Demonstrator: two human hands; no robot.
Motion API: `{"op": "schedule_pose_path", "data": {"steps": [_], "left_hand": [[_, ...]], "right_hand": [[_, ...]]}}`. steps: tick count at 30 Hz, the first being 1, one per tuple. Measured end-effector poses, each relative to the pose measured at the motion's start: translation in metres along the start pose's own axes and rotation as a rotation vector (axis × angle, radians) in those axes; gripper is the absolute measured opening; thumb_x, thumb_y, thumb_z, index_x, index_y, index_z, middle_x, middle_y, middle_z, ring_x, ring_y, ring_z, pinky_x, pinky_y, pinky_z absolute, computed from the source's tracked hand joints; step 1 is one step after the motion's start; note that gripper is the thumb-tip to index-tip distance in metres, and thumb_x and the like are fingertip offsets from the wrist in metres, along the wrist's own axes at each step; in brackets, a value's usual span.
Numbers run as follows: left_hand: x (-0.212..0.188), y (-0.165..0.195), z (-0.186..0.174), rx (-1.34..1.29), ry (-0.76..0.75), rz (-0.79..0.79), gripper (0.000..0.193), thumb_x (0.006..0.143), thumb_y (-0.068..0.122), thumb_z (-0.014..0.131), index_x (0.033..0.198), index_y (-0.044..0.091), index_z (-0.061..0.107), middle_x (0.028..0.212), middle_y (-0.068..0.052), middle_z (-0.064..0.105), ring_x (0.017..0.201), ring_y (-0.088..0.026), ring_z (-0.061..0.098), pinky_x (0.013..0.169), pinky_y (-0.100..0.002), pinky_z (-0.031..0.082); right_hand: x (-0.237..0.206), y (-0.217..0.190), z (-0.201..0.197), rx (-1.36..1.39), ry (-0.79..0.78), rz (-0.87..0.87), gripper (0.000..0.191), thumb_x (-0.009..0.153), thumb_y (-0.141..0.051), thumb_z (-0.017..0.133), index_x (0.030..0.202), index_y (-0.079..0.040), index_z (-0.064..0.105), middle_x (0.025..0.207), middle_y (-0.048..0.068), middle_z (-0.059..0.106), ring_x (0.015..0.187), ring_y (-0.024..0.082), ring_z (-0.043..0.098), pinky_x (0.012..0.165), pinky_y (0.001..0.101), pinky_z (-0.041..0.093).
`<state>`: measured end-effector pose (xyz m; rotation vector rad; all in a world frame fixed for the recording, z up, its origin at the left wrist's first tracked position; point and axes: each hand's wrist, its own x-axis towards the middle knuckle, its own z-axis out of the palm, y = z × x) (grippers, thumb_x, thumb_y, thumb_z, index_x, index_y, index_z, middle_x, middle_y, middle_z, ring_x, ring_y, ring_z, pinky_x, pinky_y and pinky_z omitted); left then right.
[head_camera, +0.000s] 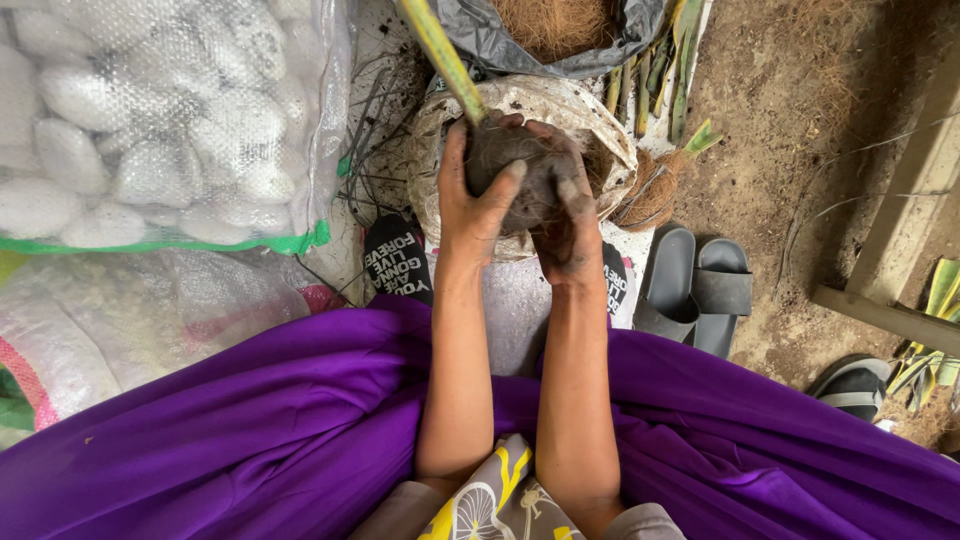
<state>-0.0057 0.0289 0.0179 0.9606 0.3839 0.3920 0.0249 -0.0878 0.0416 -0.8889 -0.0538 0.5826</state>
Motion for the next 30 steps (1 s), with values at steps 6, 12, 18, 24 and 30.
{"op": "schedule_pose_path", "data": {"steps": [6,12,18,24,30], "left_hand": [[-0.005,0.005,0.001,-0.099,0.015,-0.027,0.060,0.092,0.015,0.079,0.142,0.001,0.052,0.126,-0.011,0.065,0.116,-0.022,0.064,0.104,-0.036,0.056],[-0.003,0.015,-0.001,0.041,-0.156,-0.005,0.081,0.080,0.013,0.084,0.147,0.002,0.040,0.138,-0.013,0.058,0.127,-0.024,0.061,0.113,-0.039,0.052],[-0.003,0.007,0.000,0.098,-0.053,0.016,0.080,0.084,0.014,0.080,0.150,0.001,0.038,0.133,-0.015,0.060,0.121,-0.023,0.063,0.104,-0.038,0.057],[-0.004,0.008,0.000,-0.059,-0.086,-0.060,0.068,0.095,0.014,0.075,0.150,-0.001,0.039,0.135,-0.015,0.060,0.123,-0.021,0.060,0.106,-0.034,0.053],[-0.006,0.008,0.004,-0.077,0.013,-0.085,0.068,0.088,0.009,0.080,0.146,-0.002,0.045,0.130,-0.016,0.062,0.117,-0.024,0.065,0.103,-0.037,0.057]], "right_hand": [[0.001,-0.001,0.011,-0.222,0.122,-0.050,0.073,0.094,-0.035,0.074,0.150,0.003,0.046,0.141,0.025,0.056,0.132,0.034,0.059,0.115,0.0448,0.053],[0.001,-0.010,0.011,-0.160,0.130,-0.015,0.082,0.092,-0.044,0.076,0.151,0.003,0.045,0.139,0.023,0.056,0.127,0.033,0.060,0.109,0.0448,0.055],[-0.001,-0.012,0.012,-0.203,0.035,-0.025,0.086,0.085,-0.033,0.082,0.154,-0.001,0.042,0.140,0.022,0.058,0.130,0.034,0.060,0.114,0.0453,0.052],[-0.001,0.006,-0.007,-0.261,0.120,-0.132,0.072,0.094,-0.019,0.073,0.156,0.004,0.043,0.144,0.020,0.057,0.135,0.031,0.058,0.120,0.0438,0.048],[0.000,0.011,-0.014,-0.360,0.148,-0.123,0.073,0.095,-0.022,0.072,0.156,0.002,0.038,0.148,0.019,0.052,0.138,0.029,0.053,0.121,0.0423,0.044]]}}
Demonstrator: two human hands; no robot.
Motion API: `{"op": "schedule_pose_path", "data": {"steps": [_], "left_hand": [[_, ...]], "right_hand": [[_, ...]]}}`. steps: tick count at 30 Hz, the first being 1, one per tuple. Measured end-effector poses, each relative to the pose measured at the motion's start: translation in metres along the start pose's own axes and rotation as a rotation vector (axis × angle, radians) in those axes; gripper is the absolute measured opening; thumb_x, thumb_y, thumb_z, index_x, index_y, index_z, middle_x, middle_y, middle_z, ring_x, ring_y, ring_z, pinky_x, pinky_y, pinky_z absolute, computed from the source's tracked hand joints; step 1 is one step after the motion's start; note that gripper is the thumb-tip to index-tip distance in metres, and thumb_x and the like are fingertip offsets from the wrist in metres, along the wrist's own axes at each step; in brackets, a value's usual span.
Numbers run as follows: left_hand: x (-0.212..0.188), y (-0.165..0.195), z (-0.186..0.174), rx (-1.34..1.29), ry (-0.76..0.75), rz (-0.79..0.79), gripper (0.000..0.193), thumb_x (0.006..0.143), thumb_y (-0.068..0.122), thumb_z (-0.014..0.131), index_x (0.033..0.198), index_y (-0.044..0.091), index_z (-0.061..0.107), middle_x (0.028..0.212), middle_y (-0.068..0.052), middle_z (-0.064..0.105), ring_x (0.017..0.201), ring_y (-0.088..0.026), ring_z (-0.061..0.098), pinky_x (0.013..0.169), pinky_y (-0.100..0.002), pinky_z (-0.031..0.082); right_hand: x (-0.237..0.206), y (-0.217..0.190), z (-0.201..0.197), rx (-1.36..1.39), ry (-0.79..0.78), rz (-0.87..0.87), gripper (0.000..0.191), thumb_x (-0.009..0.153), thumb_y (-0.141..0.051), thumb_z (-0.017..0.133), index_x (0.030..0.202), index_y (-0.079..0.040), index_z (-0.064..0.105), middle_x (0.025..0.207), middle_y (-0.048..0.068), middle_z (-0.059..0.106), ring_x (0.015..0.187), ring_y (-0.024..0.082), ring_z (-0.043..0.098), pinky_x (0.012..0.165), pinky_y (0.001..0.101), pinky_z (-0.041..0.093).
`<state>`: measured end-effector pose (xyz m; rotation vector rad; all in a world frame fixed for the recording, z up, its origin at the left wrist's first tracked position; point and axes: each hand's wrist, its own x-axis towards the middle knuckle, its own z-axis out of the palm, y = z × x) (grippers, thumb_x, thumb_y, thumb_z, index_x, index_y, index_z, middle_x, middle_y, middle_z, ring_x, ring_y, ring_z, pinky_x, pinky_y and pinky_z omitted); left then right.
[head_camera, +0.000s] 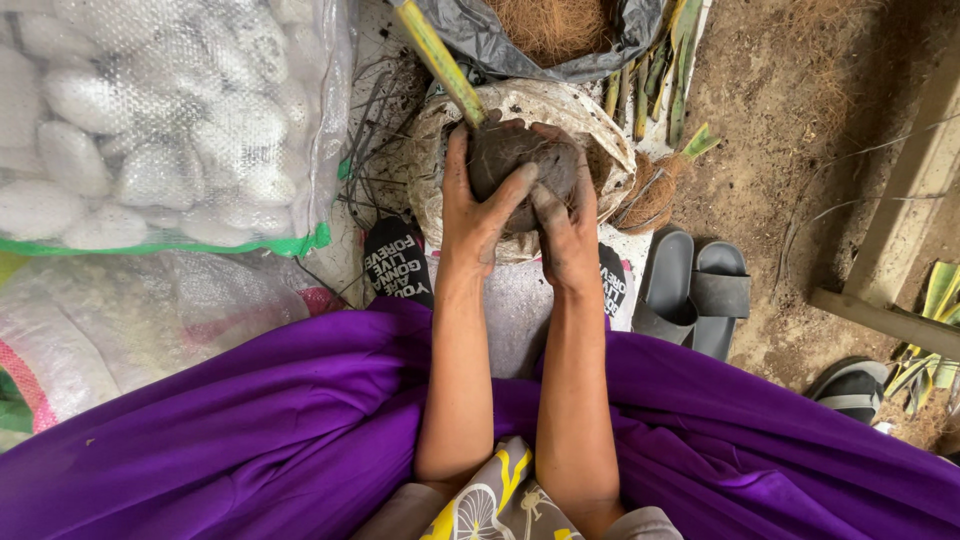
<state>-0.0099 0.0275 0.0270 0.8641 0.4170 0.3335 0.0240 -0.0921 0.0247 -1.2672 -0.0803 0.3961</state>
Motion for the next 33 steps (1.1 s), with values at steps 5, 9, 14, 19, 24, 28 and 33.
{"op": "schedule_pose_path", "data": {"steps": [5,9,14,19,24,28,33], "left_hand": [[0.002,-0.002,-0.001,-0.054,0.034,0.028,0.069,0.084,0.010,0.081,0.143,0.000,0.046,0.126,-0.014,0.064,0.115,-0.025,0.067,0.101,-0.038,0.060],[-0.001,0.004,0.000,-0.156,-0.032,0.064,0.070,0.086,0.009,0.081,0.145,0.000,0.046,0.129,-0.013,0.063,0.119,-0.024,0.064,0.105,-0.037,0.057],[-0.002,0.012,0.004,-0.045,0.018,-0.110,0.069,0.082,0.010,0.081,0.142,0.001,0.049,0.124,-0.014,0.066,0.112,-0.023,0.068,0.098,-0.034,0.058],[0.000,0.006,0.007,0.002,0.042,-0.097,0.063,0.081,0.007,0.080,0.137,-0.001,0.053,0.119,-0.013,0.068,0.106,-0.021,0.069,0.093,-0.033,0.061],[-0.003,0.001,0.010,-0.059,0.017,-0.026,0.062,0.083,0.004,0.079,0.139,-0.001,0.052,0.119,-0.012,0.066,0.104,-0.020,0.066,0.091,-0.033,0.058],[-0.006,0.007,0.009,-0.066,-0.083,-0.019,0.063,0.083,0.004,0.080,0.139,0.001,0.051,0.123,-0.011,0.065,0.110,-0.019,0.067,0.096,-0.032,0.059],[-0.004,0.010,0.011,-0.052,-0.114,-0.033,0.065,0.078,0.004,0.080,0.137,0.002,0.051,0.119,-0.010,0.065,0.106,-0.019,0.069,0.092,-0.033,0.062]], "right_hand": [[0.001,-0.008,0.014,0.152,-0.076,0.003,0.061,0.099,-0.030,0.060,0.149,0.004,0.047,0.140,0.022,0.059,0.131,0.032,0.060,0.117,0.0434,0.050],[0.001,-0.016,0.020,0.062,-0.032,-0.021,0.059,0.100,-0.029,0.061,0.147,0.004,0.049,0.140,0.020,0.059,0.131,0.029,0.058,0.117,0.0407,0.048],[-0.002,-0.024,0.018,-0.085,-0.046,-0.102,0.058,0.100,-0.030,0.061,0.146,0.004,0.051,0.142,0.017,0.056,0.132,0.025,0.056,0.118,0.0375,0.046],[-0.001,-0.024,0.022,0.071,-0.029,-0.075,0.056,0.096,-0.032,0.061,0.141,0.003,0.055,0.134,0.017,0.060,0.126,0.026,0.059,0.112,0.0375,0.048],[-0.001,-0.024,0.021,-0.057,0.038,-0.125,0.049,0.095,-0.027,0.062,0.132,0.004,0.058,0.133,0.015,0.058,0.125,0.025,0.056,0.113,0.0369,0.047],[-0.001,-0.024,0.019,-0.018,0.059,-0.142,0.044,0.097,-0.027,0.061,0.128,0.004,0.059,0.131,0.016,0.058,0.124,0.025,0.056,0.113,0.0367,0.047],[0.002,-0.028,0.018,0.072,0.058,-0.107,0.047,0.089,-0.026,0.062,0.127,0.002,0.058,0.131,0.016,0.058,0.124,0.028,0.058,0.111,0.0395,0.049]]}}
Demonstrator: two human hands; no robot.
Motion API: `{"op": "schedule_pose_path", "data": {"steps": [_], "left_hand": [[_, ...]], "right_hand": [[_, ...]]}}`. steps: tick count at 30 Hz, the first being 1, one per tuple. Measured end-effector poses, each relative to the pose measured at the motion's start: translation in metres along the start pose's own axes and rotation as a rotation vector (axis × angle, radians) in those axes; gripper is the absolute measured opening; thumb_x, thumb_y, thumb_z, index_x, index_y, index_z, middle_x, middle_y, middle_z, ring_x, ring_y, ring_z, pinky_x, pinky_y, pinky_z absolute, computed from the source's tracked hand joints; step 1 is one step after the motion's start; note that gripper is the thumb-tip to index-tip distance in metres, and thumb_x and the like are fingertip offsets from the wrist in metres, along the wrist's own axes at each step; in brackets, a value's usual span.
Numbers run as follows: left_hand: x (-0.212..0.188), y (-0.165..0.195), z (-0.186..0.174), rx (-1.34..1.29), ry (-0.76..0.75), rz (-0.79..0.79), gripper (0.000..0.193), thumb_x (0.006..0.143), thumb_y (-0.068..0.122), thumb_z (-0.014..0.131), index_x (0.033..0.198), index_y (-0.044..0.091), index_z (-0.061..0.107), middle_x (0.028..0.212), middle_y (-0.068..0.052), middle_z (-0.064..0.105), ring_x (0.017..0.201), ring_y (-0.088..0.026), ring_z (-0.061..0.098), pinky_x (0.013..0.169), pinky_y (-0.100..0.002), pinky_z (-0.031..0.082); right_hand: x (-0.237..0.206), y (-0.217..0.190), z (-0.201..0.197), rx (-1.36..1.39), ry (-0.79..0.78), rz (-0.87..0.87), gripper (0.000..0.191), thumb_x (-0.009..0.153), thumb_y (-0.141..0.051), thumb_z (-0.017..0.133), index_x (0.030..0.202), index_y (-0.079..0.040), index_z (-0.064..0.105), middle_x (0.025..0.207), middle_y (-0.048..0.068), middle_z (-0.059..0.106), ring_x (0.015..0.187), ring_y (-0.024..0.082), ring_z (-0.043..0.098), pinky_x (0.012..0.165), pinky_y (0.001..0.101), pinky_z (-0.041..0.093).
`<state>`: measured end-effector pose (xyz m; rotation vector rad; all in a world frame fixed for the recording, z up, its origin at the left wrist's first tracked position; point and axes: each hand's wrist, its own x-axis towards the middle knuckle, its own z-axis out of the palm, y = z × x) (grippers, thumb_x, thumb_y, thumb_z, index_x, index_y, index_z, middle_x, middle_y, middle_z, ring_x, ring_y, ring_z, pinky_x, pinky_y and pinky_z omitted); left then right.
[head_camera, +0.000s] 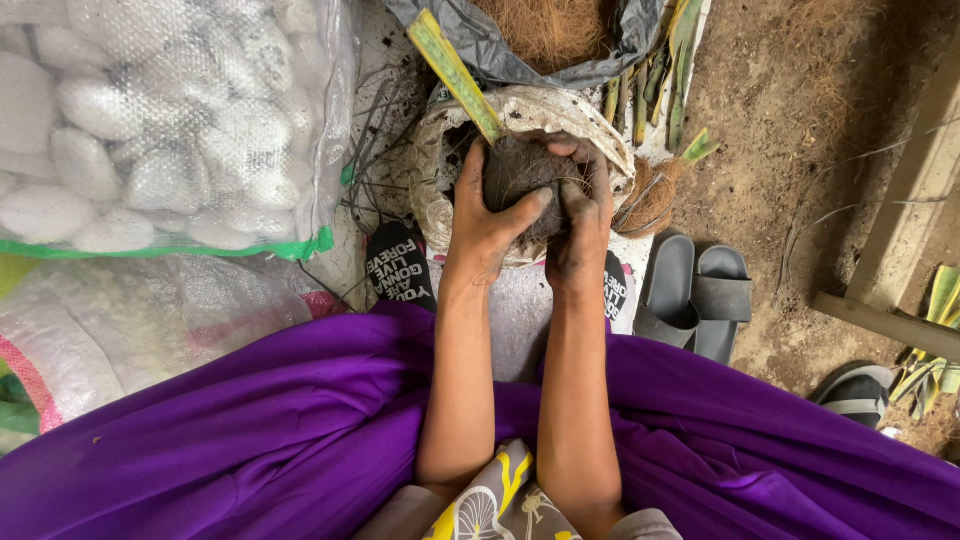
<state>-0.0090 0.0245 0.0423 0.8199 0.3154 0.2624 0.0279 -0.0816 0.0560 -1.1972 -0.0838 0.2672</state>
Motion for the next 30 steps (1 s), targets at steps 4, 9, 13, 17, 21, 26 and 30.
{"op": "schedule_pose_path", "data": {"steps": [4,9,13,17,21,26,30], "left_hand": [[0.000,-0.002,0.003,-0.014,0.054,0.019,0.062,0.082,-0.001,0.077,0.139,0.000,0.052,0.119,-0.011,0.064,0.104,-0.019,0.066,0.090,-0.033,0.059],[-0.002,0.001,0.003,-0.049,0.084,0.028,0.063,0.082,-0.001,0.074,0.141,0.000,0.051,0.121,-0.011,0.065,0.107,-0.019,0.066,0.094,-0.031,0.058],[-0.003,0.007,0.001,-0.020,0.058,0.014,0.062,0.085,0.002,0.076,0.141,0.001,0.051,0.123,-0.010,0.064,0.112,-0.019,0.066,0.099,-0.031,0.057],[-0.002,0.008,-0.003,-0.035,0.084,-0.028,0.062,0.085,0.004,0.076,0.142,0.001,0.050,0.122,-0.011,0.064,0.111,-0.019,0.066,0.097,-0.032,0.057],[-0.002,0.005,-0.006,-0.052,0.077,-0.025,0.064,0.087,0.004,0.075,0.146,-0.001,0.049,0.123,-0.011,0.063,0.109,-0.019,0.063,0.094,-0.032,0.056],[-0.005,0.002,-0.010,0.018,0.031,-0.060,0.071,0.086,0.009,0.076,0.149,0.003,0.043,0.123,-0.008,0.062,0.112,-0.016,0.063,0.098,-0.030,0.055],[-0.005,-0.008,-0.011,-0.007,0.109,-0.112,0.072,0.087,0.014,0.075,0.149,0.007,0.038,0.124,-0.005,0.063,0.115,-0.014,0.063,0.100,-0.029,0.055]], "right_hand": [[-0.002,-0.004,-0.001,0.109,-0.066,0.074,0.053,0.087,-0.024,0.061,0.134,0.000,0.055,0.133,0.018,0.058,0.124,0.031,0.058,0.111,0.0431,0.048],[-0.006,-0.003,-0.002,-0.059,-0.102,-0.005,0.055,0.090,-0.017,0.060,0.140,0.005,0.054,0.143,0.017,0.054,0.135,0.028,0.055,0.122,0.0409,0.044],[-0.005,-0.001,-0.002,-0.171,-0.070,-0.058,0.052,0.092,-0.016,0.060,0.139,0.007,0.057,0.141,0.018,0.055,0.135,0.026,0.054,0.125,0.0396,0.042],[-0.005,0.000,0.001,0.044,-0.100,0.030,0.052,0.095,-0.022,0.060,0.141,0.001,0.054,0.140,0.017,0.056,0.130,0.027,0.058,0.115,0.0391,0.047],[-0.005,0.003,0.005,0.012,-0.040,0.028,0.051,0.092,-0.020,0.066,0.136,0.004,0.056,0.137,0.016,0.056,0.128,0.026,0.057,0.115,0.0380,0.047],[-0.005,0.002,0.006,-0.009,-0.020,-0.025,0.037,0.094,-0.016,0.065,0.123,0.006,0.058,0.130,0.017,0.059,0.124,0.026,0.058,0.113,0.0370,0.049],[-0.004,-0.003,0.005,0.074,0.061,0.111,0.040,0.091,-0.014,0.066,0.126,0.003,0.058,0.130,0.017,0.059,0.123,0.029,0.056,0.110,0.0401,0.049]]}}
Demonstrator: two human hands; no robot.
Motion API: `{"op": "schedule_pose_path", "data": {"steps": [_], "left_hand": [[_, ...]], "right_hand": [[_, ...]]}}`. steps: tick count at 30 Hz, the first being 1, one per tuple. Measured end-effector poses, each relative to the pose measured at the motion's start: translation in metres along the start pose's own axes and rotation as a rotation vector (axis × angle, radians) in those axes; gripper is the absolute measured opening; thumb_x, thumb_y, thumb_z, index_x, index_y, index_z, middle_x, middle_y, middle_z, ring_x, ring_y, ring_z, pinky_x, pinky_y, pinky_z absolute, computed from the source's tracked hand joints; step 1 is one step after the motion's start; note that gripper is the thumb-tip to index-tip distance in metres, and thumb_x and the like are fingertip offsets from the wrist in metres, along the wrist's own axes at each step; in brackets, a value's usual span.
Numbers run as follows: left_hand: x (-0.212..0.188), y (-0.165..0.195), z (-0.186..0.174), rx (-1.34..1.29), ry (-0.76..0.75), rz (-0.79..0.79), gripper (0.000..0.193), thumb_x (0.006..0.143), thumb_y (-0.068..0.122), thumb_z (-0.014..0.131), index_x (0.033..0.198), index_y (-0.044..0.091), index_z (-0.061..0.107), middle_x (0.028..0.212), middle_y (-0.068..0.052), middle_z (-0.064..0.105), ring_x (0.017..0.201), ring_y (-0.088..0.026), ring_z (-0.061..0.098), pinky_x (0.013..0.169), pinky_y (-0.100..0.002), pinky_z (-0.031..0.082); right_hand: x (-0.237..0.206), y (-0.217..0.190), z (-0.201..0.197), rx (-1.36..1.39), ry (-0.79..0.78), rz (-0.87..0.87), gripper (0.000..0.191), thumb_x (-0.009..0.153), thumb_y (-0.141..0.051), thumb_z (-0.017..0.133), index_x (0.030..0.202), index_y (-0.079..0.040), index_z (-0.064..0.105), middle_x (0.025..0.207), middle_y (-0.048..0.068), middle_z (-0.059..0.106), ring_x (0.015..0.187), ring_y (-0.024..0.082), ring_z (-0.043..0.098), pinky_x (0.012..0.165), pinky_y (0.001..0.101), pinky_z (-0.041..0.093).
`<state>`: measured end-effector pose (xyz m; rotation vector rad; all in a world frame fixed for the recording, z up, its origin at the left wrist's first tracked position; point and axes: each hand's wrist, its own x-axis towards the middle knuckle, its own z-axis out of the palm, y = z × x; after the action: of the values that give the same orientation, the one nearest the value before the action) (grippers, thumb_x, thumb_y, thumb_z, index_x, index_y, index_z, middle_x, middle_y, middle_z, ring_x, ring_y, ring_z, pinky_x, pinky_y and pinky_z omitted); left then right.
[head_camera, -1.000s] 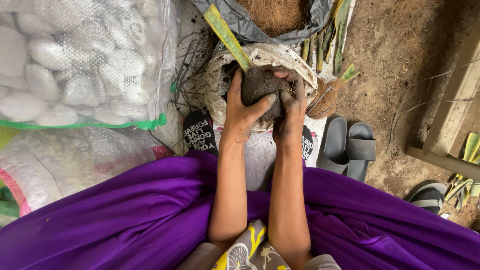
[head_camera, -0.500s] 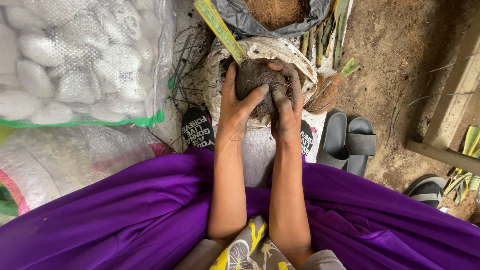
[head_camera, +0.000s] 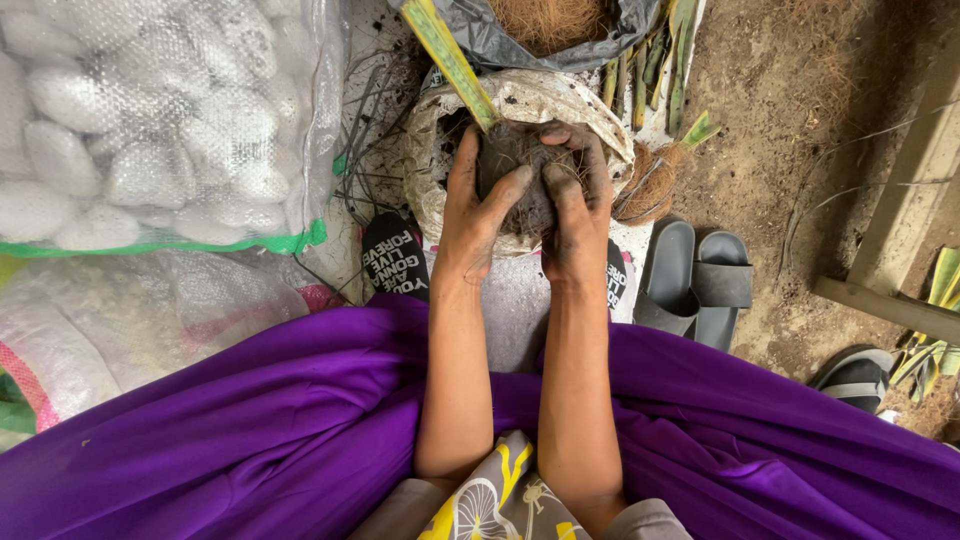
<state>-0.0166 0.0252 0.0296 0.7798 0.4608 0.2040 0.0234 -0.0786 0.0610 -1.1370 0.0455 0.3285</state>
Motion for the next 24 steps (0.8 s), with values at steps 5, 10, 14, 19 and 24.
{"op": "schedule_pose_path", "data": {"steps": [5,10,14,19,24], "left_hand": [[0.003,-0.011,-0.003,-0.056,-0.050,0.133,0.059,0.098,0.013,0.076,0.146,-0.005,0.048,0.118,-0.010,0.060,0.107,-0.016,0.057,0.095,-0.030,0.051],[-0.003,-0.002,-0.004,-0.027,-0.042,0.080,0.075,0.089,0.018,0.079,0.151,0.000,0.042,0.130,-0.012,0.062,0.120,-0.022,0.060,0.105,-0.034,0.052],[-0.004,0.013,-0.007,0.058,-0.240,0.099,0.098,0.080,0.021,0.087,0.156,0.006,0.029,0.141,-0.013,0.056,0.134,-0.027,0.055,0.118,-0.040,0.049],[0.001,0.007,-0.002,0.077,-0.128,0.107,0.090,0.084,0.019,0.084,0.157,0.001,0.035,0.143,-0.017,0.056,0.134,-0.029,0.059,0.116,-0.042,0.052],[0.002,-0.001,-0.002,0.042,-0.035,0.114,0.081,0.091,0.014,0.079,0.158,0.000,0.035,0.146,-0.018,0.056,0.134,-0.027,0.058,0.115,-0.041,0.050]], "right_hand": [[0.004,-0.005,-0.003,0.047,-0.020,0.047,0.038,0.087,-0.014,0.059,0.124,-0.005,0.063,0.135,0.015,0.060,0.130,0.028,0.058,0.113,0.0406,0.050],[0.001,-0.002,-0.007,-0.016,-0.097,-0.061,0.026,0.101,-0.011,0.060,0.122,0.003,0.064,0.142,0.017,0.057,0.138,0.029,0.055,0.122,0.0429,0.046],[0.001,-0.010,-0.006,0.140,-0.106,0.030,0.032,0.102,-0.019,0.062,0.127,0.001,0.060,0.138,0.021,0.058,0.130,0.033,0.058,0.116,0.0468,0.050],[-0.001,-0.028,0.003,0.170,-0.209,0.096,0.058,0.094,-0.021,0.073,0.144,-0.001,0.051,0.138,0.020,0.058,0.129,0.033,0.059,0.113,0.0464,0.049],[-0.001,-0.026,0.008,-0.034,-0.198,0.038,0.068,0.094,-0.012,0.073,0.154,0.003,0.045,0.144,0.020,0.057,0.136,0.029,0.056,0.123,0.0417,0.045]]}}
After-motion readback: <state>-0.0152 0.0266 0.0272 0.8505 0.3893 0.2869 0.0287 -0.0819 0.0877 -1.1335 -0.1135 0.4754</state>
